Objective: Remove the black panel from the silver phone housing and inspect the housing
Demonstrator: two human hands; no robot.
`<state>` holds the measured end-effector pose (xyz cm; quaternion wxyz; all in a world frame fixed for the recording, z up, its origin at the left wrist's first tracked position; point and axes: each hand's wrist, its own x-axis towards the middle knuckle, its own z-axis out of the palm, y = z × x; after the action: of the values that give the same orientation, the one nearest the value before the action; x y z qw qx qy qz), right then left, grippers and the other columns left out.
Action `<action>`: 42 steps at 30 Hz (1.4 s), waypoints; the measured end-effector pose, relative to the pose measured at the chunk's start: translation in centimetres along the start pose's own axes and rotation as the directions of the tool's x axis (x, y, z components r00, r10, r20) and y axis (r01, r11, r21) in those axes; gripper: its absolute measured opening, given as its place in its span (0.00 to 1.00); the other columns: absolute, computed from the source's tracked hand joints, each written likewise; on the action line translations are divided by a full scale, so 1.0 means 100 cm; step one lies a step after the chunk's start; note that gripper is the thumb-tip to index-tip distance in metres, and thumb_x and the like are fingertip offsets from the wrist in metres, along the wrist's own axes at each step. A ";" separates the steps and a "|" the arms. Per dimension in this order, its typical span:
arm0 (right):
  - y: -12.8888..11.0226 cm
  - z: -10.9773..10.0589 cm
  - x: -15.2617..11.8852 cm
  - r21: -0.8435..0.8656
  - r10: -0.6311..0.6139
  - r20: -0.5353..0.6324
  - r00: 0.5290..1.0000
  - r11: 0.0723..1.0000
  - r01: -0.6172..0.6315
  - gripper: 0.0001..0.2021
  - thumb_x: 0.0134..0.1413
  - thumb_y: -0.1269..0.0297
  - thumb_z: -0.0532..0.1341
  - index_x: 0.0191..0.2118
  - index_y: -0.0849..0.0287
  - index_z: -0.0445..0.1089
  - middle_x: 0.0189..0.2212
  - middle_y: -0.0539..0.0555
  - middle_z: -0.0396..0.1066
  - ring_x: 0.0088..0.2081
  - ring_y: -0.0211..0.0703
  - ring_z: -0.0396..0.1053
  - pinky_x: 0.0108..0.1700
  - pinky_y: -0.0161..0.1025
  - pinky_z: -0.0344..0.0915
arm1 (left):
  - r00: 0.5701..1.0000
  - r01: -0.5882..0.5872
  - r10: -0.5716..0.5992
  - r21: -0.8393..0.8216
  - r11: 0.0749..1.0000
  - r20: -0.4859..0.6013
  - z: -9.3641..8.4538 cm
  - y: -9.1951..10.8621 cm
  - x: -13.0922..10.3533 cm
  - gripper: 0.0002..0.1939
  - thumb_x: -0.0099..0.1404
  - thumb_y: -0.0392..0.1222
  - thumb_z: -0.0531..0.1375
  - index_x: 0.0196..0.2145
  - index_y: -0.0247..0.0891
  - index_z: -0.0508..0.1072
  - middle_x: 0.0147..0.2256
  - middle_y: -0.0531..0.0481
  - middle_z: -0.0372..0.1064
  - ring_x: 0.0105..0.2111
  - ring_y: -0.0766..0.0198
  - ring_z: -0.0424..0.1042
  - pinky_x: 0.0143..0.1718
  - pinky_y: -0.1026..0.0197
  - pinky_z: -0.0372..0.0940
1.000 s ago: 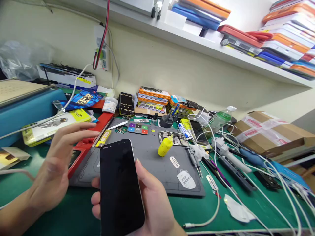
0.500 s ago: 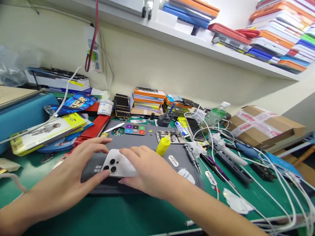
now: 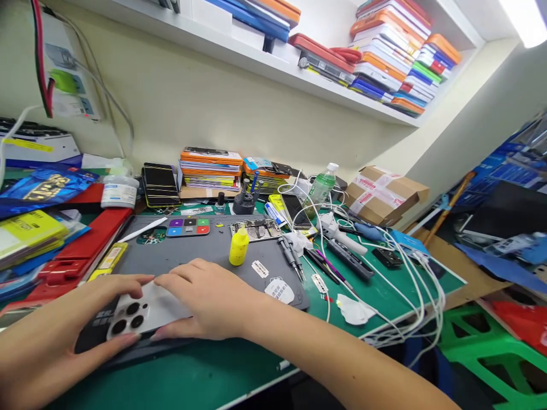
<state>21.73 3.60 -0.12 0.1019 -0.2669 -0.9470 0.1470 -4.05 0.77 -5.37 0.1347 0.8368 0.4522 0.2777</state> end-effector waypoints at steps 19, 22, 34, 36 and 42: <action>0.006 -0.039 -0.028 -0.064 0.082 0.196 0.977 0.995 -0.070 0.19 0.66 0.61 0.59 0.59 0.60 0.64 0.57 0.63 0.69 0.55 0.54 0.69 0.52 0.47 0.65 | 0.946 0.022 -0.085 0.199 0.980 0.314 -0.015 0.003 -0.006 0.28 0.69 0.59 0.54 0.64 0.64 0.50 0.65 0.65 0.57 0.64 0.66 0.59 0.63 0.63 0.58; 0.006 -0.042 -0.028 -0.032 0.095 0.185 0.978 0.995 -0.091 0.16 0.68 0.62 0.54 0.57 0.58 0.65 0.53 0.60 0.72 0.50 0.52 0.72 0.48 0.45 0.66 | 0.935 0.123 -0.171 0.169 0.978 0.310 -0.016 0.000 -0.010 0.27 0.70 0.60 0.52 0.63 0.68 0.50 0.64 0.69 0.58 0.63 0.67 0.60 0.64 0.63 0.56; 0.010 -0.046 -0.017 0.219 0.349 0.086 0.933 0.907 -0.359 0.17 0.73 0.54 0.46 0.56 0.47 0.67 0.49 0.49 0.75 0.48 0.46 0.72 0.49 0.43 0.65 | 0.895 0.388 -0.351 -0.092 0.917 0.276 -0.036 0.018 0.024 0.15 0.71 0.62 0.47 0.50 0.65 0.68 0.49 0.67 0.73 0.50 0.63 0.71 0.51 0.65 0.61; 0.008 -0.044 -0.022 0.214 0.425 0.049 0.904 0.879 -0.425 0.18 0.73 0.52 0.46 0.58 0.47 0.65 0.55 0.49 0.72 0.54 0.47 0.69 0.54 0.45 0.64 | 0.909 0.376 -0.340 -0.123 0.918 0.241 -0.034 0.015 0.027 0.15 0.71 0.61 0.48 0.49 0.63 0.69 0.47 0.66 0.74 0.49 0.64 0.72 0.49 0.66 0.62; 0.000 -0.037 -0.059 0.047 0.496 -0.247 0.832 0.864 -0.501 0.15 0.70 0.55 0.51 0.58 0.43 0.64 0.53 0.47 0.73 0.51 0.47 0.73 0.50 0.43 0.69 | 0.934 0.338 -0.319 -0.106 0.935 0.158 -0.032 0.008 0.033 0.17 0.71 0.60 0.50 0.47 0.57 0.74 0.45 0.63 0.77 0.48 0.61 0.73 0.46 0.64 0.64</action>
<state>27.66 1.26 2.70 0.1763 -0.5218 -0.8253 0.1241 -3.89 3.01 -1.28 0.2652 0.7558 0.5562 0.2216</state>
